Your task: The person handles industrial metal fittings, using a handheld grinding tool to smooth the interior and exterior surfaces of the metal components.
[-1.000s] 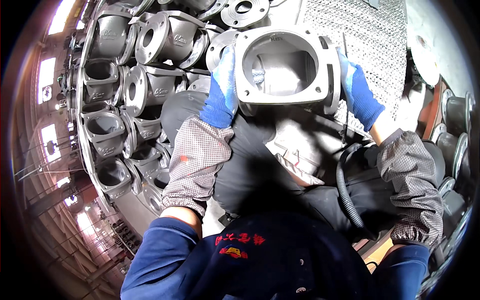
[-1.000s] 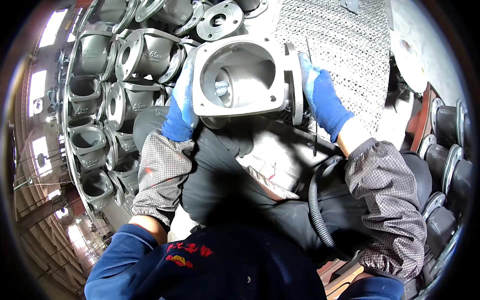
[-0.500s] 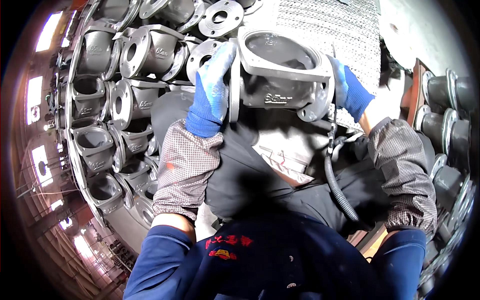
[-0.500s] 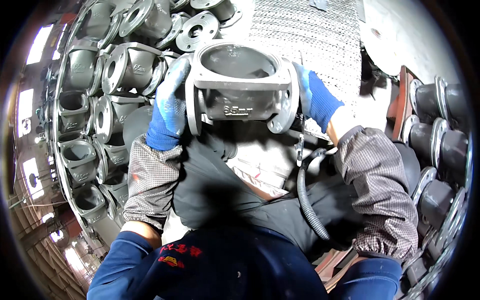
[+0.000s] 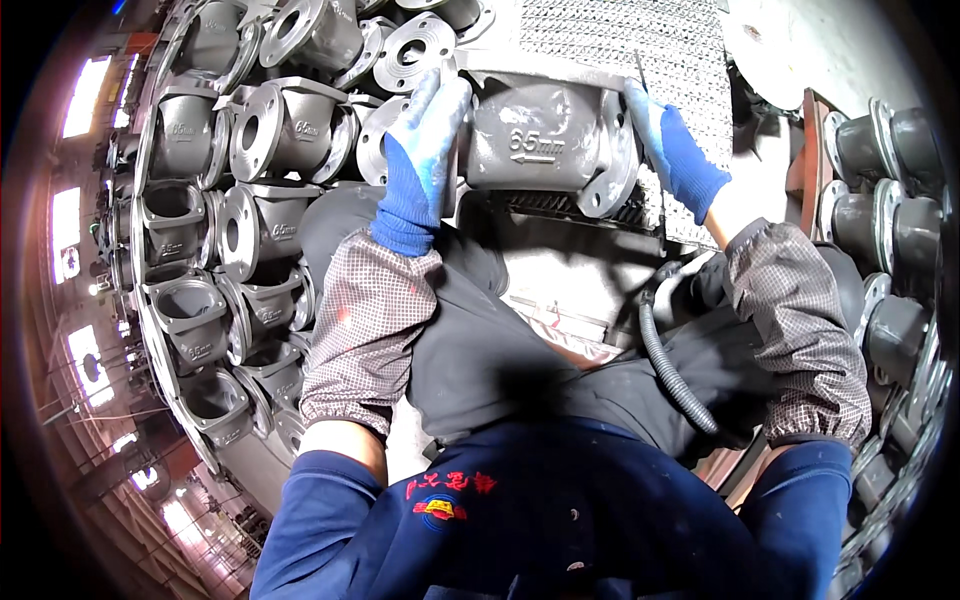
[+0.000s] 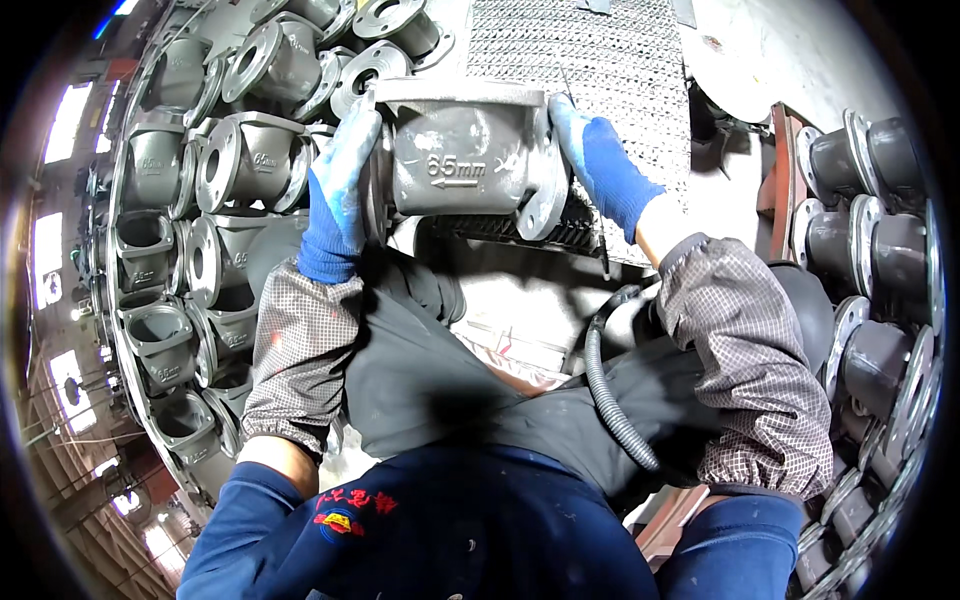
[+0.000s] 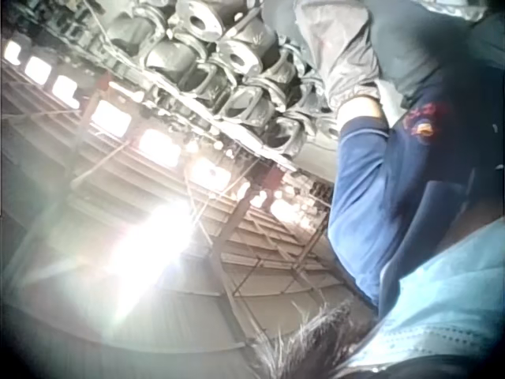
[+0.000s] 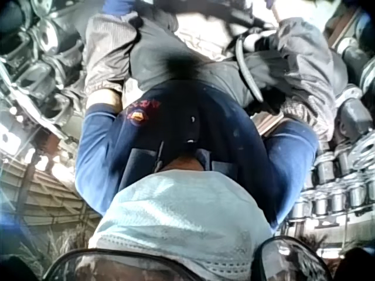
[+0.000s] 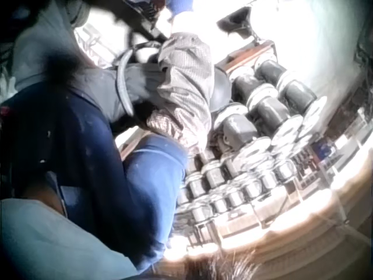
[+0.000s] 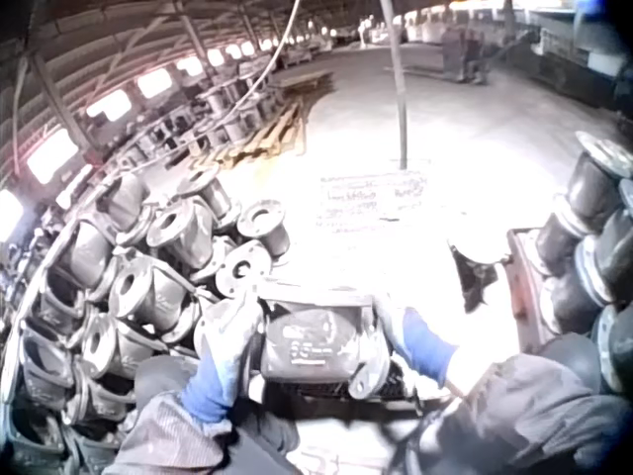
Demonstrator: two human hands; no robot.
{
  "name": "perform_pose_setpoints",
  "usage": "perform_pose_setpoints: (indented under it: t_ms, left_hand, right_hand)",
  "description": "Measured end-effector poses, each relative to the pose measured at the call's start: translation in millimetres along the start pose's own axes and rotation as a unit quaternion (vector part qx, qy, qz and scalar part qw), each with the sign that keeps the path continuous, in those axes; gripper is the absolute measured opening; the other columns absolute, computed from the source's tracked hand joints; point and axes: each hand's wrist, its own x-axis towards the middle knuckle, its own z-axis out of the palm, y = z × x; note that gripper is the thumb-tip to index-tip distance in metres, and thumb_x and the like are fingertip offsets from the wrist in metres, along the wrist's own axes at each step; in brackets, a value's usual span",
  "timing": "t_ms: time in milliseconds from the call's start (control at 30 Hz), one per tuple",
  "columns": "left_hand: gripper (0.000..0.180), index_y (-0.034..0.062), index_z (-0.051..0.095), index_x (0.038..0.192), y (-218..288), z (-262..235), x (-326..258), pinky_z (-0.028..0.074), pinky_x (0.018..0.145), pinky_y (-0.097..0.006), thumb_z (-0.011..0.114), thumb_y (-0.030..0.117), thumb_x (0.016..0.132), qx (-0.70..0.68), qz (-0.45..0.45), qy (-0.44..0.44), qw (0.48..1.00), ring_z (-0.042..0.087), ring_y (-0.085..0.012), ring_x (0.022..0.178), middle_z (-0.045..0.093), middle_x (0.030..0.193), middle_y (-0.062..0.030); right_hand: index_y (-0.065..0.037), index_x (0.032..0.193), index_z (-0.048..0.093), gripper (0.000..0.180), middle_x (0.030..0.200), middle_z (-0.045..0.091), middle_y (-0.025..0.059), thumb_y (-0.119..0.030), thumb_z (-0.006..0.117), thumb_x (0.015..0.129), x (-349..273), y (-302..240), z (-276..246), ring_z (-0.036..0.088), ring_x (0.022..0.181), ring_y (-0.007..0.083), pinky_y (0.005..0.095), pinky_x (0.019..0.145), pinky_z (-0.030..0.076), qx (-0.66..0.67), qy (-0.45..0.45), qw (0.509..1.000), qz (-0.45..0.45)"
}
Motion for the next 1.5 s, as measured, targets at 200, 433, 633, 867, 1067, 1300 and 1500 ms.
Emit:
perform_pose_setpoints:
  t_ms: [200, 433, 633, 867, 1067, 1300, 1500]
  left_hand:
    - [0.037, 0.0003, 0.055, 0.125, -6, 1, 6, 0.043, 0.101, -0.038, 0.050, 0.002, 0.088, -0.013, -0.102, -0.011, 0.995, 0.055, -0.0330, 0.117, 0.058, 0.123, -0.0205]
    - [0.041, 0.0021, 0.058, 0.119, -19, 19, 19, 0.051, 0.084, -0.027, 0.050, 0.036, 0.097, -0.304, -0.336, 0.054, 0.890, 0.063, -0.0160, 0.095, 0.064, 0.110, -0.0105]
    - [0.034, -0.0017, 0.051, 0.127, -22, 22, 23, 0.048, 0.095, -0.033, 0.048, 0.006, 0.094, -0.169, -0.253, 0.003, 0.952, 0.059, -0.0277, 0.111, 0.059, 0.120, -0.0196]
    - [0.038, -0.0022, 0.051, 0.128, -24, 16, 28, 0.048, 0.097, -0.034, 0.049, -0.001, 0.090, -0.049, -0.128, -0.079, 0.987, 0.058, -0.0314, 0.114, 0.057, 0.124, -0.0209]
    - [0.044, 0.0009, 0.050, 0.130, -10, 11, 37, 0.042, 0.102, -0.040, 0.054, 0.002, 0.086, 0.021, 0.013, -0.027, 0.999, 0.050, -0.0362, 0.122, 0.055, 0.126, -0.0235]
    - [0.059, -0.0014, 0.041, 0.132, 2, 32, 36, 0.043, 0.097, -0.037, 0.067, 0.012, 0.081, -0.441, -0.248, 0.074, 0.859, 0.054, -0.0323, 0.113, 0.057, 0.121, -0.0185]
    - [0.041, 0.0082, 0.059, 0.123, 19, 31, 38, 0.044, 0.098, -0.043, 0.061, 0.004, 0.082, -0.322, -0.141, 0.045, 0.935, 0.051, -0.0452, 0.119, 0.057, 0.123, -0.0263]
  right_hand:
    - [0.006, 0.118, 0.057, 0.053, 0.105, 0.065, 0.0109, -0.042, 0.051, 0.095, -21, 1, 9, 0.057, 0.098, 0.0152, 0.0274, 0.086, 0.044, 0.031, 0.036, 0.998, -0.032]
    - [-0.001, 0.113, 0.062, 0.051, 0.085, 0.065, 0.0020, -0.047, 0.054, 0.093, -25, -1, 1, 0.059, 0.078, 0.0059, 0.0204, 0.061, 0.044, 0.105, -0.032, 0.993, 0.033]
    - [0.003, 0.118, 0.058, 0.055, 0.106, 0.064, 0.0085, -0.046, 0.053, 0.093, -19, 2, 6, 0.060, 0.092, 0.0132, 0.0278, 0.081, 0.049, 0.214, 0.002, 0.977, -0.017]
    - [0.001, 0.115, 0.059, 0.056, 0.100, 0.065, 0.0105, -0.050, 0.049, 0.093, -5, 2, 1, 0.063, 0.083, 0.0153, 0.0287, 0.072, 0.052, 0.254, -0.012, 0.967, 0.010]
    - [0.000, 0.122, 0.055, 0.058, 0.108, 0.063, 0.0111, -0.050, 0.047, 0.094, 3, 1, -1, 0.061, 0.095, 0.0162, 0.0298, 0.083, 0.050, 0.264, -0.010, 0.965, -0.005]
    - [-0.002, 0.131, 0.048, 0.065, 0.113, 0.061, 0.0107, -0.055, 0.042, 0.095, 7, -4, -5, 0.062, 0.092, 0.0143, 0.0257, 0.075, 0.051, 0.178, -0.023, 0.984, 0.014]
    - [-0.002, 0.128, 0.052, 0.081, 0.094, 0.068, 0.0123, -0.070, 0.033, 0.089, -30, -26, -32, 0.051, 0.048, 0.0070, 0.0189, 0.041, 0.028, -0.011, 0.107, 0.994, 0.004]
